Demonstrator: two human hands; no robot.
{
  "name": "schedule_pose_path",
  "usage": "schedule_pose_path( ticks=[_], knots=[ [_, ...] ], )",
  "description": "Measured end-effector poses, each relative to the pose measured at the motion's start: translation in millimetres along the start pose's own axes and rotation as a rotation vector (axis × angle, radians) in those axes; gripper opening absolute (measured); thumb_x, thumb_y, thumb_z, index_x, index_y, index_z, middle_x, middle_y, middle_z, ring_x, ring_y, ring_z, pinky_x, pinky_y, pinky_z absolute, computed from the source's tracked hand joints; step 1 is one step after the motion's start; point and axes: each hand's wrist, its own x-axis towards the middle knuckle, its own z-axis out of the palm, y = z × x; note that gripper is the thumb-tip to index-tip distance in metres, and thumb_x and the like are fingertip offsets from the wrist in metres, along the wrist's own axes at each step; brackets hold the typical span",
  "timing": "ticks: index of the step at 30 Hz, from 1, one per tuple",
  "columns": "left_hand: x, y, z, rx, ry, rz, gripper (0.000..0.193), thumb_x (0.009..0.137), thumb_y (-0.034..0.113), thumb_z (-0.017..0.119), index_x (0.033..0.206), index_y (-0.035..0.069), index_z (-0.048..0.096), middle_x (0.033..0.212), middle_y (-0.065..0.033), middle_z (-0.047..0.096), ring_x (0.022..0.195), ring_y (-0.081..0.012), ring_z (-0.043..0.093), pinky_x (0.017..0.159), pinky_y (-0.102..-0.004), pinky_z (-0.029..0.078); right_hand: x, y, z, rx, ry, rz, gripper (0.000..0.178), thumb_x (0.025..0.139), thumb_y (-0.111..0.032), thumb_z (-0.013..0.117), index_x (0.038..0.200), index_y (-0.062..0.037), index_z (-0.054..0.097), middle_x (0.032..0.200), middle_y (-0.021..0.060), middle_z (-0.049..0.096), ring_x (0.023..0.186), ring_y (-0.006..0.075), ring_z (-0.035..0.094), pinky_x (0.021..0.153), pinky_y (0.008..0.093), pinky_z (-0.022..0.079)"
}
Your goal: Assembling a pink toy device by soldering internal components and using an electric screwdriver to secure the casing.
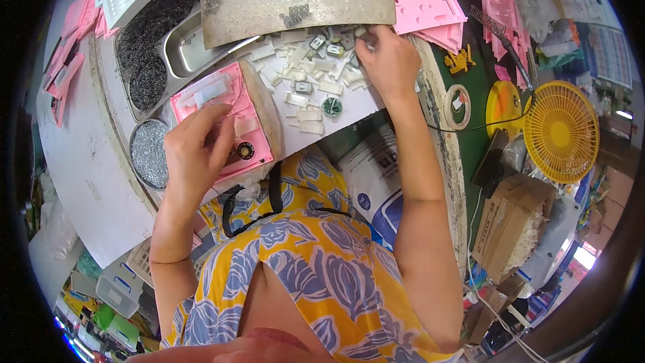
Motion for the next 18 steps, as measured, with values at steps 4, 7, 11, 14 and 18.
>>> schedule_pose_path(
  ticks=[4, 7, 11, 14, 18],
  knots=[
    [9.0, 22.7, -1.4, -0.226, -0.067, -0.034, 0.026, 0.085, 0.021, 0.078, 0.102, 0.003, 0.07, 0.075, -0.0111, 0.066, 0.062, -0.0249, 0.066, 0.056, -0.0356, 0.052, -30.8, -32.7, -35.7, 0.169, 0.002, -0.226, 0.026, 0.08, -0.023, 0.077, 0.1, -0.0065, 0.073, 0.083, 0.0113, 0.07, 0.073, 0.032, 0.068, 0.068, 0.0417, 0.054],
    [34.3, 36.3, 16.7, -0.231, -0.095, 0.036, 0.03, 0.085, 0.022, 0.08, 0.103, 0.002, 0.068, 0.077, -0.0087, 0.066, 0.063, -0.0194, 0.064, 0.057, -0.0324, 0.05, -47.1, -67.4, -42.3, 0.329, 0.062, -0.572, 0.025, 0.078, -0.012, 0.078, 0.101, -0.0038, 0.07, 0.091, 0.0116, 0.07, 0.073, 0.0292, 0.068, 0.068, 0.0392, 0.054],
    [36.1, 28.1, 19.4, -0.341, -0.276, 0.013, 0.025, 0.089, 0.019, 0.077, 0.099, -0.001, 0.066, 0.074, -0.0069, 0.063, 0.059, -0.0095, 0.056, 0.053, -0.0279, 0.044, -68.0, -82.9, -51.5, 0.559, -0.212, -0.535, 0.029, 0.079, -0.001, 0.078, 0.106, -0.0003, 0.067, 0.098, 0.0122, 0.071, 0.076, 0.0236, 0.07, 0.069, 0.0339, 0.056],
    [30.8, 29.1, 6.7, -0.555, -0.464, -0.217, 0.018, 0.098, 0.017, 0.068, 0.097, -0.001, 0.065, 0.076, -0.0016, 0.062, 0.064, -0.0047, 0.052, 0.055, -0.0249, 0.042, -75.6, -80.6, -51.9, 0.932, -0.412, -0.31, 0.027, 0.083, 0.002, 0.075, 0.109, 0.0012, 0.066, 0.1, 0.0101, 0.071, 0.082, 0.0169, 0.071, 0.073, 0.0287, 0.057],
    [30.9, 23.3, 4.1, -0.904, -0.62, -0.38, 0.018, 0.104, 0.018, 0.061, 0.098, 0.001, 0.065, 0.08, 0.0032, 0.063, 0.072, -0.0023, 0.051, 0.061, -0.022, 0.041, -90.7, -70.6, -37.2, 1.394, -0.574, 0.008, 0.02, 0.088, 0.008, 0.07, 0.107, 0.006, 0.065, 0.1, 0.0127, 0.072, 0.092, 0.0173, 0.073, 0.082, 0.0307, 0.06]
  ],
)
